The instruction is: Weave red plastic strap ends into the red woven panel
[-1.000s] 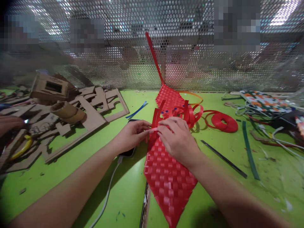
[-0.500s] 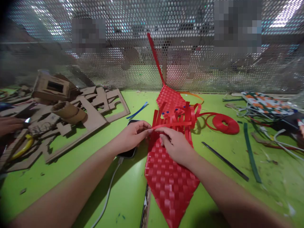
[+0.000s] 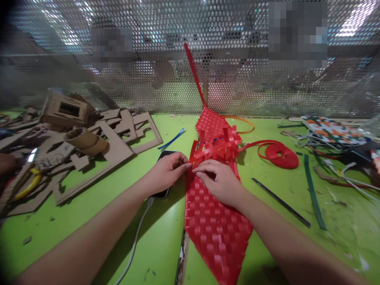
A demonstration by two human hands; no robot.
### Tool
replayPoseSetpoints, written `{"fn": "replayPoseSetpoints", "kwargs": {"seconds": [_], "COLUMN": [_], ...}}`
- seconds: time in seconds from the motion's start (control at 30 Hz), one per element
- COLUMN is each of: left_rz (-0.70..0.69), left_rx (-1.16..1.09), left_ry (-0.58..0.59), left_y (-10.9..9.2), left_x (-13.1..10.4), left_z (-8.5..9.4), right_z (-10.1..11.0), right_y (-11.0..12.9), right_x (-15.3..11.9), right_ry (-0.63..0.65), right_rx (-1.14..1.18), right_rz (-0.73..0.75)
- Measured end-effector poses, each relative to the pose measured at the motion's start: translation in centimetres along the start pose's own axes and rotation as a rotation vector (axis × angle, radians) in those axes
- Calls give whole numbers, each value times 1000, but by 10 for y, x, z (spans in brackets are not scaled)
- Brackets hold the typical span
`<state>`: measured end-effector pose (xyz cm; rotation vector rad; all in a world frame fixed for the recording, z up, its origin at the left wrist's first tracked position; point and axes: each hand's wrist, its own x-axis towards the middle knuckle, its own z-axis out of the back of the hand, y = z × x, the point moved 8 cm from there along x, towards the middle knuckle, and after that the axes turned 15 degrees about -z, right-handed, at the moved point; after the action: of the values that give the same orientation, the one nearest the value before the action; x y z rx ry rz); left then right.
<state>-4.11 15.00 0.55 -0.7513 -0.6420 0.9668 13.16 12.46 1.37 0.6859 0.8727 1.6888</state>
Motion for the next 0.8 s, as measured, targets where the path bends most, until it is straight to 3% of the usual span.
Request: {"fn": "replayPoseSetpoints", "kwargs": {"seconds": [0.63,0.8], "left_rz": [28,29], "left_rx": [-51,-126], "left_ry": [-13,10], "left_y": [7,9], "left_x": [0,-1], "left_z": [-1,-6], "right_z": [-17,-21], "right_y": [19,17], "right_x": [-23,-25], "right_ry": [273,276], "right_rx": [-106,-136], "right_rz": [342,372]}}
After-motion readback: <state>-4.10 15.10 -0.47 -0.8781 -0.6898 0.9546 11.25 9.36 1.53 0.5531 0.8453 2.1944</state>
